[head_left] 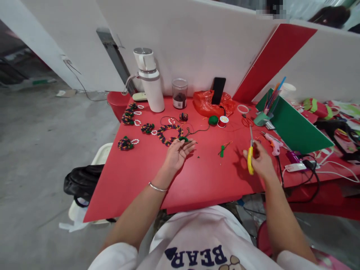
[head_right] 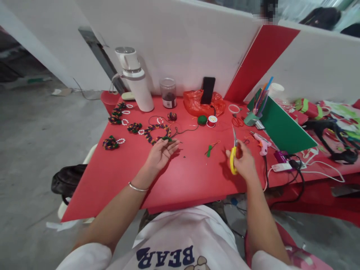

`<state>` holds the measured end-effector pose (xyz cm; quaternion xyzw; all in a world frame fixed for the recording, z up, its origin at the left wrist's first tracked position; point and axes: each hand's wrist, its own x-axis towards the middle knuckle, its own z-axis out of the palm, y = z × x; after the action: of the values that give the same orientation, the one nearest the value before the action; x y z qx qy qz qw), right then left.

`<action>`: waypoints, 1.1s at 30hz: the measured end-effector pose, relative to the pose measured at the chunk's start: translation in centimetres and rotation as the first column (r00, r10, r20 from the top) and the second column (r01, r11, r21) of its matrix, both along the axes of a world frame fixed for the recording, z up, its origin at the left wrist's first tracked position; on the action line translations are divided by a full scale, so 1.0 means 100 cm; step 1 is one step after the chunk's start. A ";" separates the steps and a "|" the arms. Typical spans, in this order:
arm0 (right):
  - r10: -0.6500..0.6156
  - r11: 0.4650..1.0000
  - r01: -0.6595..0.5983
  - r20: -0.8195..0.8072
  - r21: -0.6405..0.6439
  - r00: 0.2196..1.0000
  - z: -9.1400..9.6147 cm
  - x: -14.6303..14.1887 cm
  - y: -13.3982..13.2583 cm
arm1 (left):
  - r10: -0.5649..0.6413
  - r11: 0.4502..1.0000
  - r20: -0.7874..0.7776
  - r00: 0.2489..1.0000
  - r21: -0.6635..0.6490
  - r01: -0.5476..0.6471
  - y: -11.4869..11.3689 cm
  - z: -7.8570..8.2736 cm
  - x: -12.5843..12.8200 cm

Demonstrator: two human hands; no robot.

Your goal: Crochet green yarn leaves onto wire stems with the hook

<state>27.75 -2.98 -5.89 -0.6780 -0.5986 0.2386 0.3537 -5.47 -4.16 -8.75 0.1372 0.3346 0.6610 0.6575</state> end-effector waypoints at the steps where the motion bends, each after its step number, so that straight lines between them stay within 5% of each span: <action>1: 0.084 0.991 -0.108 -0.254 -0.079 0.964 0.000 -0.016 -0.016 | 0.006 1.000 0.011 1.000 0.008 -0.006 0.000 0.000 0.000; 4: 0.141 0.859 -0.464 -0.773 -0.215 0.618 -0.002 -0.073 -0.061 | 0.012 0.999 0.019 1.000 0.035 -0.012 -0.001 0.001 0.000; 7: 0.026 0.711 -0.639 -0.897 -0.293 0.441 -0.009 -0.122 -0.088 | -0.005 0.997 0.012 1.000 0.077 0.004 -0.003 0.004 0.001; 13: 0.065 0.703 -0.651 -0.887 -0.285 0.458 -0.012 -0.159 -0.087 | -0.038 0.993 0.043 0.998 0.117 0.033 -0.006 0.010 0.004; 22: 0.046 0.745 -0.596 -0.868 -0.300 0.494 -0.004 -0.176 -0.071 | -0.138 0.989 0.027 0.990 0.057 0.136 -0.013 0.016 0.008; 33: 0.073 0.734 -0.622 -0.879 -0.272 0.471 -0.006 -0.179 -0.068 | -0.175 0.982 0.035 0.984 0.075 0.172 -0.013 0.013 0.005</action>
<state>9.87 -9.75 -6.48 -0.4098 -0.3932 0.7610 0.3136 -4.93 -5.50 -7.41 0.1755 0.2839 0.6154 0.7141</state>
